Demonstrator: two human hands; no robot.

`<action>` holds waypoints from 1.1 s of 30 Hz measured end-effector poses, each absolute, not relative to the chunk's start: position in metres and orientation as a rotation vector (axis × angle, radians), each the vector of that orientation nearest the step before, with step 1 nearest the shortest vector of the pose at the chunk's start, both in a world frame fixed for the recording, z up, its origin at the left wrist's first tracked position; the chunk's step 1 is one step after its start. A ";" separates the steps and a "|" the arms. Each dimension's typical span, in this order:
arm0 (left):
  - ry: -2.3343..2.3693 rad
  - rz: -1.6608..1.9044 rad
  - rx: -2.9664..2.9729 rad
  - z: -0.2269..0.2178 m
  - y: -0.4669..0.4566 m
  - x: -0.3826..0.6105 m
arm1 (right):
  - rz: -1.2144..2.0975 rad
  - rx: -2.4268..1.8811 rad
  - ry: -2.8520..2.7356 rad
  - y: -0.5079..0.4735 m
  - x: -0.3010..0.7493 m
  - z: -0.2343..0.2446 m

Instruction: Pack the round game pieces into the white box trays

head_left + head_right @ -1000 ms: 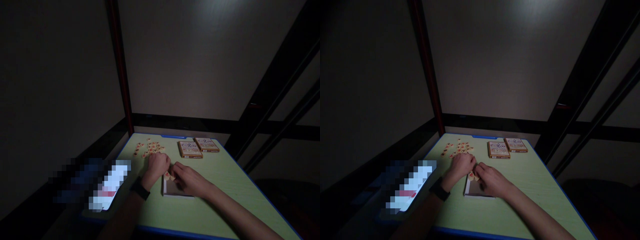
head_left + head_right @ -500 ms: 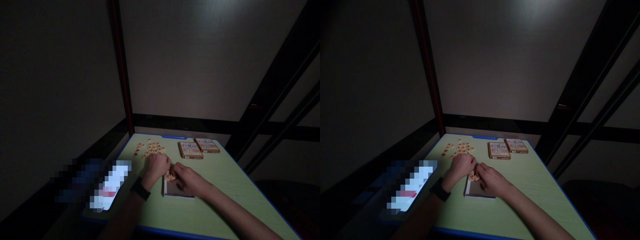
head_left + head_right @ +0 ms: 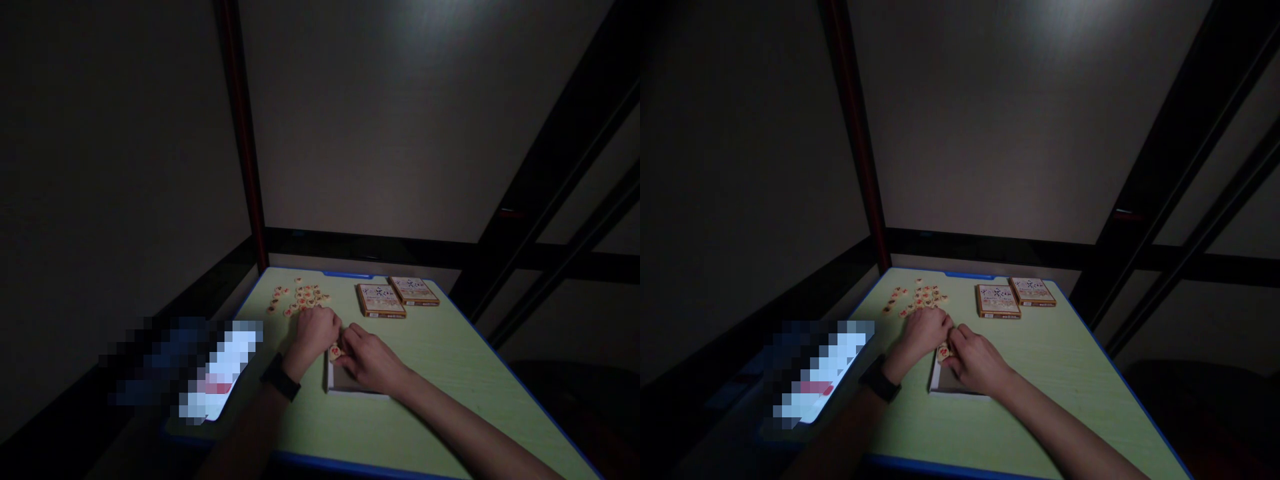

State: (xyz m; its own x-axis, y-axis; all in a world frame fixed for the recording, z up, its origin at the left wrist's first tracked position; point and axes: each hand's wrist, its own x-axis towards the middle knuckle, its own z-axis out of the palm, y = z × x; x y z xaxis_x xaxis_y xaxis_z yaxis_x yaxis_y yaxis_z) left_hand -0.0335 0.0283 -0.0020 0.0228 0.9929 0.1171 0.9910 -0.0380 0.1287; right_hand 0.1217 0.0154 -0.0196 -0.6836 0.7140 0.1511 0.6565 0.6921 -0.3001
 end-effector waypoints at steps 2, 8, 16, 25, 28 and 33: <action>2.174 0.276 2.244 -0.003 0.029 -0.034 | 0.325 -1.090 -2.638 0.015 0.122 -0.019; 2.179 0.283 2.220 -0.002 0.028 -0.034 | 0.288 -1.135 -2.652 0.015 0.120 -0.020; 2.191 0.252 2.197 0.001 0.026 -0.032 | 0.254 -1.145 -2.672 0.014 0.120 -0.021; 2.194 0.269 2.203 0.000 0.026 -0.033 | 0.257 -1.110 -2.666 0.015 0.120 -0.023; 2.195 0.273 2.188 0.000 0.026 -0.033 | 0.251 -1.103 -2.658 0.015 0.120 -0.025; 2.211 0.288 2.195 0.003 0.026 -0.034 | 0.318 -1.037 -2.573 0.014 0.123 -0.020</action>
